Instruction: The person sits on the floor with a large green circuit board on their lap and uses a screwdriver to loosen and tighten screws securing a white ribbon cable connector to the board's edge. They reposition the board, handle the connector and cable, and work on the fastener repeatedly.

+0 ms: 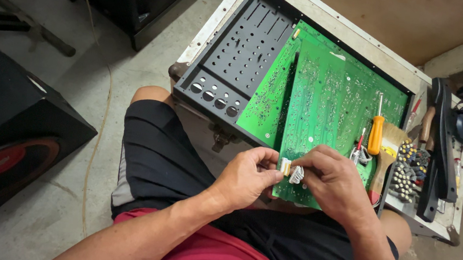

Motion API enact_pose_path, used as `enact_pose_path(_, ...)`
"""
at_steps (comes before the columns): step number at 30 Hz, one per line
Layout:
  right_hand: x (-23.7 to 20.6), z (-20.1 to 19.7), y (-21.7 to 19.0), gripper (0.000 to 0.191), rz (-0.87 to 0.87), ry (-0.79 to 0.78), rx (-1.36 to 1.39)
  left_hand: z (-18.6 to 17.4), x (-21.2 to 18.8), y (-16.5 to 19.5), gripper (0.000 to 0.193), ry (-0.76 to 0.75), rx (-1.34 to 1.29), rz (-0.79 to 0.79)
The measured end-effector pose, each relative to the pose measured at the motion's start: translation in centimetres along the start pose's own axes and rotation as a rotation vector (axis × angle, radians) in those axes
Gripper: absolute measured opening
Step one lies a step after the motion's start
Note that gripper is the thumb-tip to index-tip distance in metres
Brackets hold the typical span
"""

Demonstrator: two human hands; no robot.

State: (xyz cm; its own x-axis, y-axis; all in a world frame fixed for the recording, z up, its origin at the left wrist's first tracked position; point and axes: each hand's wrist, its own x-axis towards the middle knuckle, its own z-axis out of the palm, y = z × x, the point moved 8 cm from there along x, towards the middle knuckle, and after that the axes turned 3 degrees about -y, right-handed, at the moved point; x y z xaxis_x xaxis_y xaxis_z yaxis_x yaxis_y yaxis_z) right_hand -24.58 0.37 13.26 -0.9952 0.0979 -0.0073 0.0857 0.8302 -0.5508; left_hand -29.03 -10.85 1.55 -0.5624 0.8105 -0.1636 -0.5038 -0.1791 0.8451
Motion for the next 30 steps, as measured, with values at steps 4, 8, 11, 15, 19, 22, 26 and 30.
enact_pose_path(4,0.4,-0.1,-0.4,0.016,-0.041,-0.021,-0.019,-0.1,0.1,0.0,0.024,-0.008,-0.004,0.011)
enact_pose_path(8,0.6,-0.2,-0.7,0.015,-0.067,-0.011,-0.027,-0.1,0.2,-0.3,0.025,-0.001,0.022,0.022)
enact_pose_path(11,0.4,-0.1,-0.9,0.016,-0.090,0.032,-0.042,-0.4,0.4,-0.6,0.025,0.017,0.045,0.002)
enact_pose_path(15,-0.2,0.3,-0.1,0.017,-0.019,0.139,0.005,-0.5,0.8,-0.4,0.023,-0.014,-0.014,0.025)
enact_pose_path(19,-0.7,0.4,-0.5,0.020,-0.148,0.189,-0.117,-0.7,0.8,-0.1,0.024,-0.019,0.039,0.017)
enact_pose_path(22,-0.6,0.5,0.4,0.019,-0.133,0.200,-0.092,-0.5,0.9,0.3,0.024,-0.028,0.072,0.050)
enact_pose_path(26,-0.4,1.2,1.2,0.016,-0.093,0.190,-0.025,-0.6,0.8,0.3,0.023,-0.027,0.034,0.032)
enact_pose_path(30,0.0,1.5,0.9,0.018,-0.137,0.156,-0.094,-1.1,0.8,-0.1,0.022,0.033,0.085,-0.016)
